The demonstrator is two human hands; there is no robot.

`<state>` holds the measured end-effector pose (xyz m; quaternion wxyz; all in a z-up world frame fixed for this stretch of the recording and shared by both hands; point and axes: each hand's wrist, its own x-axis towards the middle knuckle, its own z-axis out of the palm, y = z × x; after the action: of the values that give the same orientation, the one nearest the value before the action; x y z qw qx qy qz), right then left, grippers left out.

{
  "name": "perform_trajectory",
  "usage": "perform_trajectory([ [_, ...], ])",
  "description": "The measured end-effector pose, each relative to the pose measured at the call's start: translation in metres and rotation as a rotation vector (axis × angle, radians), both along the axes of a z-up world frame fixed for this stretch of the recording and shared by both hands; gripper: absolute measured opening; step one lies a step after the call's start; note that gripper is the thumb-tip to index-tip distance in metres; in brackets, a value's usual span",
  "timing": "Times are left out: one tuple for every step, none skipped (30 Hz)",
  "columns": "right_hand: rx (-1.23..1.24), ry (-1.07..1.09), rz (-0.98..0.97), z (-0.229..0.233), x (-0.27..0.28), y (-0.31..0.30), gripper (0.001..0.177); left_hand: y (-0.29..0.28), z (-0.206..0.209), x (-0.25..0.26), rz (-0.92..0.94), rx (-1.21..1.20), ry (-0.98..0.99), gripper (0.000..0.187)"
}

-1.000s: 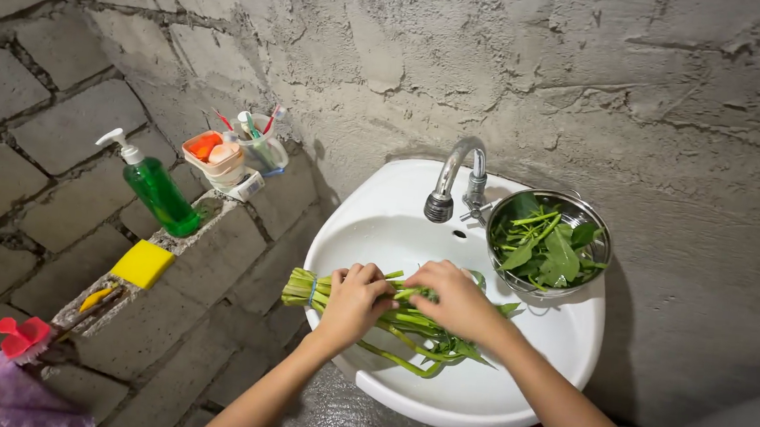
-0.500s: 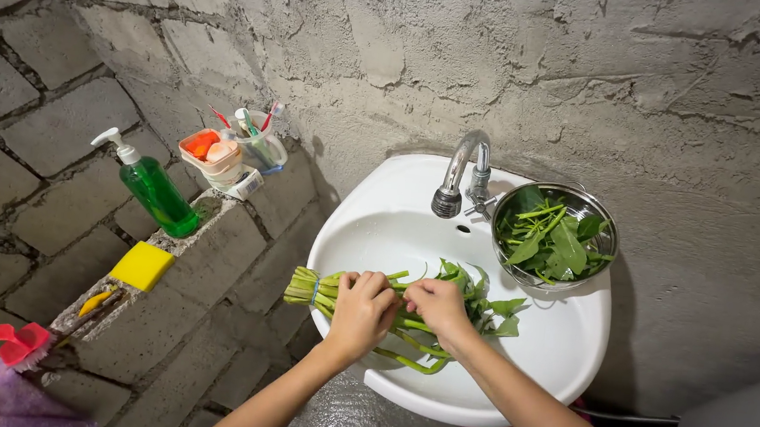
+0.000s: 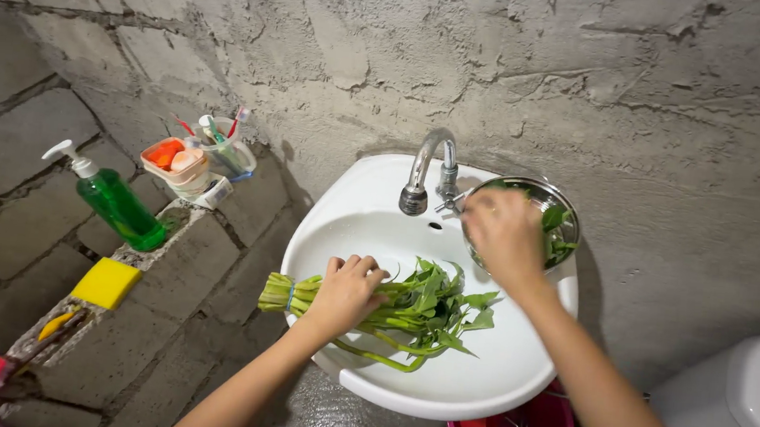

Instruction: The person plucks leaves and tender stems from a bundle of green leafy vegetables by hand, placing the plucked pieces into a metal bowl in a sink.

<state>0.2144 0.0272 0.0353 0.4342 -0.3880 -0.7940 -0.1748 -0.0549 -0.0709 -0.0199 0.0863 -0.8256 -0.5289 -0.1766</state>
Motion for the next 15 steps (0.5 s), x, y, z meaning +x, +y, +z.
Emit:
perform_trajectory([
  [-0.066,0.062,0.193,-0.011,-0.003,-0.005,0.017,0.003,0.003,0.002,-0.067,-0.036,0.032,0.03],
  [-0.177,0.097,0.333,-0.026,-0.007,-0.013,0.018,0.004,0.005,0.004,-0.132,-0.077,0.062,0.035],
  [-0.289,0.133,0.474,-0.042,-0.013,-0.023,0.02,0.006,0.005,0.008,-0.133,-0.08,0.061,0.035],
  [-0.38,0.101,0.531,-0.057,-0.021,-0.033,0.018,0.008,0.006,0.012,-0.118,-0.186,0.101,0.044],
  [-0.471,0.068,0.587,-0.071,-0.028,-0.042,0.016,0.011,0.008,0.015,-0.101,-0.292,0.14,0.054],
  [-0.58,0.007,0.598,-0.082,-0.032,-0.051,0.015,0.012,0.01,0.015,-0.102,-0.294,0.14,0.054],
  [-0.688,-0.056,0.609,-0.091,-0.034,-0.057,0.015,0.015,0.012,0.014,-0.095,-0.395,0.133,0.056],
  [-0.69,-0.053,0.608,-0.097,-0.034,-0.062,0.015,0.015,0.015,0.012,-0.089,-0.496,0.127,0.059],
  [-0.815,-0.095,0.575,-0.102,-0.033,-0.068,0.022,0.015,0.016,0.011,-0.09,-0.499,0.129,0.059],
  [-0.939,-0.138,0.54,-0.105,-0.033,-0.071,0.031,0.013,0.018,0.009,-0.211,-0.285,0.176,0.05],
  [-0.942,-0.136,0.543,-0.107,-0.034,-0.073,0.031,0.011,0.019,0.008,-0.332,-0.071,0.221,0.042],
  [-0.841,-0.196,0.497,-0.109,-0.034,-0.074,0.04,0.008,0.021,0.005,-0.332,-0.072,0.223,0.042],
  [-0.739,-0.255,0.452,-0.11,-0.035,-0.074,0.05,0.003,0.022,0.002,-0.318,-0.014,0.292,0.026],
  [-0.744,-0.254,0.455,-0.111,-0.037,-0.072,0.05,-0.002,0.022,0.002,-0.304,0.04,0.36,0.011],
  [-0.812,-0.27,0.331,-0.111,-0.04,-0.068,0.04,-0.006,0.021,0.005,-0.303,0.035,0.36,0.011],
])
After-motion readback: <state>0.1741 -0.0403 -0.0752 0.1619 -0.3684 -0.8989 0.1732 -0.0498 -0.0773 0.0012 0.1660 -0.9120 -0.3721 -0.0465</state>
